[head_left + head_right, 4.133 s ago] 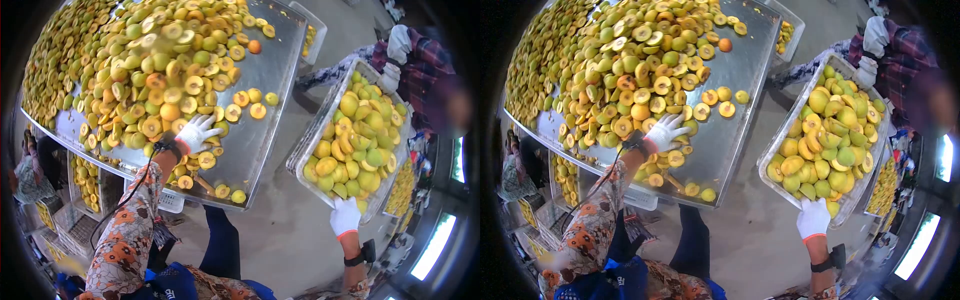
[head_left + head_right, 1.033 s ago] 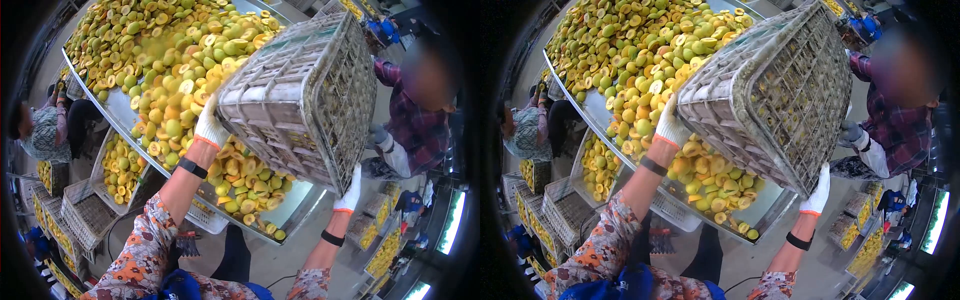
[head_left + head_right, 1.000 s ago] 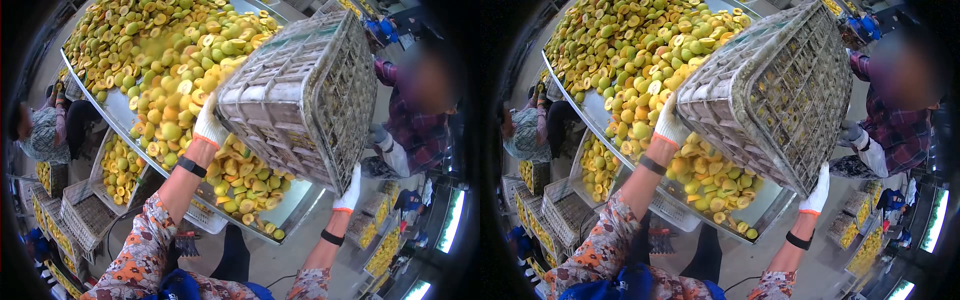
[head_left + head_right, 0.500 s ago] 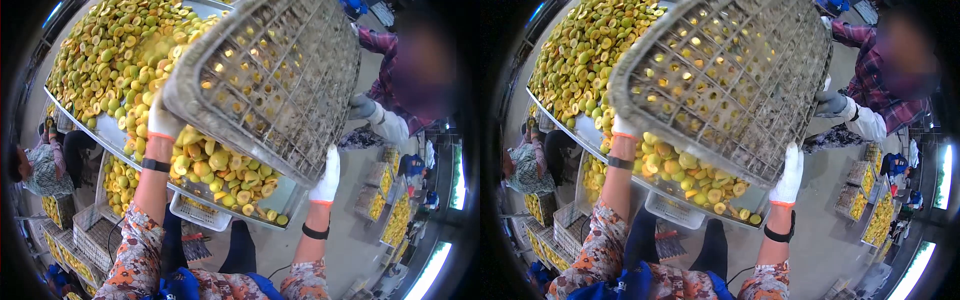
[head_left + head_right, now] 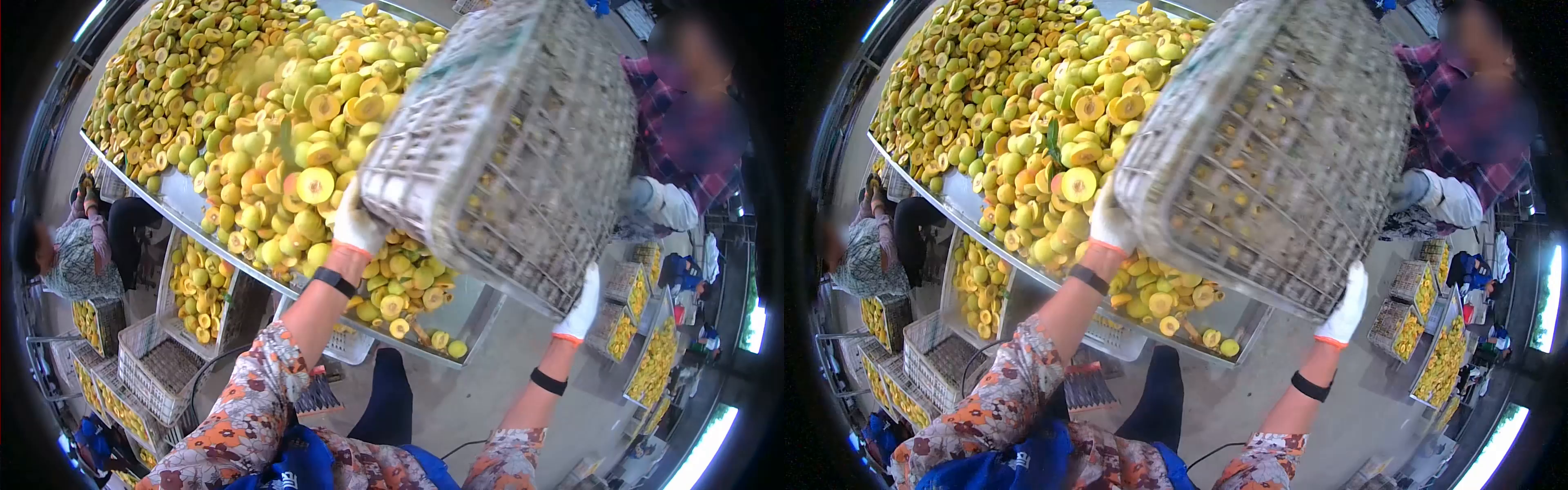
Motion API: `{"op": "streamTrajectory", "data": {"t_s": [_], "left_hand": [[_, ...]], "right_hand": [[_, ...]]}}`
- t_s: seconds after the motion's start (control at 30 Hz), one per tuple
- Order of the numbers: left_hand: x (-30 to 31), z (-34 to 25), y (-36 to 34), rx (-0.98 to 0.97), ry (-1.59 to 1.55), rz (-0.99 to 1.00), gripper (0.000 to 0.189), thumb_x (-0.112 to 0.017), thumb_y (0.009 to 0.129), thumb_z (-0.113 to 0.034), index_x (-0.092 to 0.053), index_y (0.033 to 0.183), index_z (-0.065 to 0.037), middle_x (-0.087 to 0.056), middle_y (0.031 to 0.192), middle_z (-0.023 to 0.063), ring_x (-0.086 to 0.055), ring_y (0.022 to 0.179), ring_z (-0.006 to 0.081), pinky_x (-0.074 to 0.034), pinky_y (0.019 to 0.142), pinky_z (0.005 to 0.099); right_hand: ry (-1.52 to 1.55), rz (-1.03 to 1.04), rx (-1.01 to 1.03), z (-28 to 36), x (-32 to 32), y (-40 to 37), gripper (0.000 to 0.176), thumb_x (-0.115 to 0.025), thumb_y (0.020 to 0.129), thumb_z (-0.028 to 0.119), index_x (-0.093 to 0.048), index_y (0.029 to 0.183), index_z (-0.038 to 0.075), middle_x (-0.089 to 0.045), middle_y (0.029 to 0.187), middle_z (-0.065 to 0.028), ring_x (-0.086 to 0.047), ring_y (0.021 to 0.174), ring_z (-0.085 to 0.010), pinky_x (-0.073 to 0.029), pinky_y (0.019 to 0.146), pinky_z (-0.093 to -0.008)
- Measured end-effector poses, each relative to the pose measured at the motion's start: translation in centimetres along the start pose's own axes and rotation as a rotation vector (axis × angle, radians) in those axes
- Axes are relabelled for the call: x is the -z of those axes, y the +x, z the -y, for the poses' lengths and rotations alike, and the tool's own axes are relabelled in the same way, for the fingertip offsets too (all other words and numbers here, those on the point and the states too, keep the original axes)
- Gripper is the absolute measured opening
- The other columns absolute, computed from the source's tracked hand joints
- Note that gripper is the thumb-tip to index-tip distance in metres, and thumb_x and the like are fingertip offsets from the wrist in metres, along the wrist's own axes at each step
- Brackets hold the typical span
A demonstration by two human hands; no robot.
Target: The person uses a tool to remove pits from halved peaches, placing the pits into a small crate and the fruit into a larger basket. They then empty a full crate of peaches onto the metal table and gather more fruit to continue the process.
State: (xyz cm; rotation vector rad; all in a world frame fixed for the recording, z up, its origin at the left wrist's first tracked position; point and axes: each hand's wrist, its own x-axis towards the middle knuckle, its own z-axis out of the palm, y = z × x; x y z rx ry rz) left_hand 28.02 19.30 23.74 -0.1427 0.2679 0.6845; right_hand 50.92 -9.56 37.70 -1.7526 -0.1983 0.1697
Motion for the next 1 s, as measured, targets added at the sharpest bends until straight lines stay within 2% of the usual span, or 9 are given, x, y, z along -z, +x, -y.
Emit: {"op": "streamTrajectory", "data": {"t_s": [0.17, 0.33, 0.37, 0.43, 0.53, 0.6, 0.67, 0.77, 1.0], "left_hand": [[0.1, 7.1, 1.4, 0.090, -0.011, 0.064, 0.052, -0.043, 0.110, -0.036, -0.045, 0.151, -0.004, -0.051, 0.152, 0.0103, -0.048, 0.139, 0.0250, -0.035, 0.120, 0.0427], [-2.1, 14.4, 2.1, 0.004, 0.431, 0.149, 0.049, -0.048, 0.109, -0.029, -0.045, 0.151, -0.003, -0.055, 0.147, 0.0093, -0.053, 0.133, 0.0208, -0.038, 0.116, 0.0365], [-3.7, 15.5, 2.1, -0.014, 0.533, 0.140, 0.046, -0.050, 0.108, -0.028, -0.049, 0.146, -0.002, -0.057, 0.139, 0.0068, -0.053, 0.126, 0.0178, -0.040, 0.111, 0.0338], [-6.8, 17.8, 2.1, -0.052, 0.683, 0.087, 0.039, -0.054, 0.106, -0.027, -0.060, 0.134, 0.000, -0.063, 0.115, -0.0003, -0.053, 0.108, 0.0102, -0.044, 0.097, 0.0276], [-8.2, 19.3, 0.8, -0.050, 0.919, 0.267, 0.047, -0.057, 0.105, -0.024, -0.049, 0.145, -0.001, -0.060, 0.132, 0.0052, -0.054, 0.121, 0.0140, -0.042, 0.106, 0.0291], [-7.6, 19.0, -1.0, 0.040, 0.947, 0.326, 0.048, -0.056, 0.104, -0.021, -0.048, 0.147, -0.002, -0.055, 0.142, 0.0086, -0.052, 0.131, 0.0168, -0.040, 0.111, 0.0323], [-3.2, 17.3, -3.6, 0.268, 1.059, 0.232, 0.037, -0.056, 0.104, -0.019, -0.059, 0.136, -0.003, -0.064, 0.130, 0.0061, -0.059, 0.121, 0.0153, -0.045, 0.106, 0.0316], [4.4, 13.6, -9.5, 0.467, 1.239, -0.148, 0.027, -0.058, 0.103, -0.017, -0.068, 0.123, -0.003, -0.072, 0.112, 0.0041, -0.066, 0.106, 0.0146, -0.051, 0.095, 0.0293], [18.5, 0.4, -20.4, 0.181, 2.003, -0.329, 0.022, -0.064, 0.098, -0.012, -0.070, 0.118, -0.007, -0.073, 0.113, 0.0095, -0.068, 0.103, 0.0181, -0.050, 0.096, 0.0303]], "right_hand": [[0.183, -0.153, -0.133, -3.2, 7.9, 2.5, 0.061, -0.062, 0.102, 0.037, -0.050, 0.150, 0.001, -0.054, 0.150, -0.0057, -0.050, 0.137, -0.0203, -0.034, 0.118, -0.0362], [0.452, -0.271, -0.244, -10.9, 18.7, 4.6, 0.065, -0.058, 0.102, 0.043, -0.044, 0.155, 0.009, -0.053, 0.152, -0.0092, -0.047, 0.142, -0.0242, -0.037, 0.117, -0.0376], [0.440, -0.099, -0.204, -15.2, 22.5, 4.6, 0.061, -0.046, 0.107, 0.043, -0.044, 0.154, 0.006, -0.057, 0.145, -0.0097, -0.047, 0.139, -0.0286, -0.032, 0.121, -0.0437], [0.343, -0.309, -0.390, -18.8, 25.1, 3.3, 0.065, -0.054, 0.099, 0.053, -0.050, 0.148, 0.010, -0.054, 0.149, -0.0114, -0.050, 0.134, -0.0285, -0.041, 0.108, -0.0401], [0.060, -0.341, -0.607, -19.6, 22.4, -3.9, 0.055, -0.061, 0.099, 0.045, -0.056, 0.138, 0.008, -0.062, 0.136, -0.0088, -0.058, 0.120, -0.0231, -0.043, 0.099, -0.0347], [-0.222, -0.259, -0.508, -22.1, 19.7, -9.1, 0.040, -0.057, 0.104, 0.033, -0.061, 0.131, 0.005, -0.066, 0.128, -0.0104, -0.063, 0.113, -0.0264, -0.048, 0.099, -0.0373], [-0.449, 0.015, -0.429, -25.8, 18.0, -13.0, 0.029, -0.061, 0.102, 0.025, -0.065, 0.123, 0.004, -0.068, 0.121, -0.0089, -0.064, 0.110, -0.0236, -0.049, 0.098, -0.0354], [-0.871, 0.350, -0.137, -24.1, 11.8, -17.8, 0.024, -0.061, 0.099, 0.019, -0.068, 0.116, 0.003, -0.068, 0.115, -0.0212, -0.065, 0.109, -0.0381, -0.050, 0.098, -0.0437], [-0.806, 0.560, -0.042, -26.6, 4.6, -24.1, 0.026, -0.066, 0.096, 0.020, -0.068, 0.113, 0.001, -0.070, 0.114, -0.0194, -0.065, 0.112, -0.0344, -0.049, 0.098, -0.0457]]}}
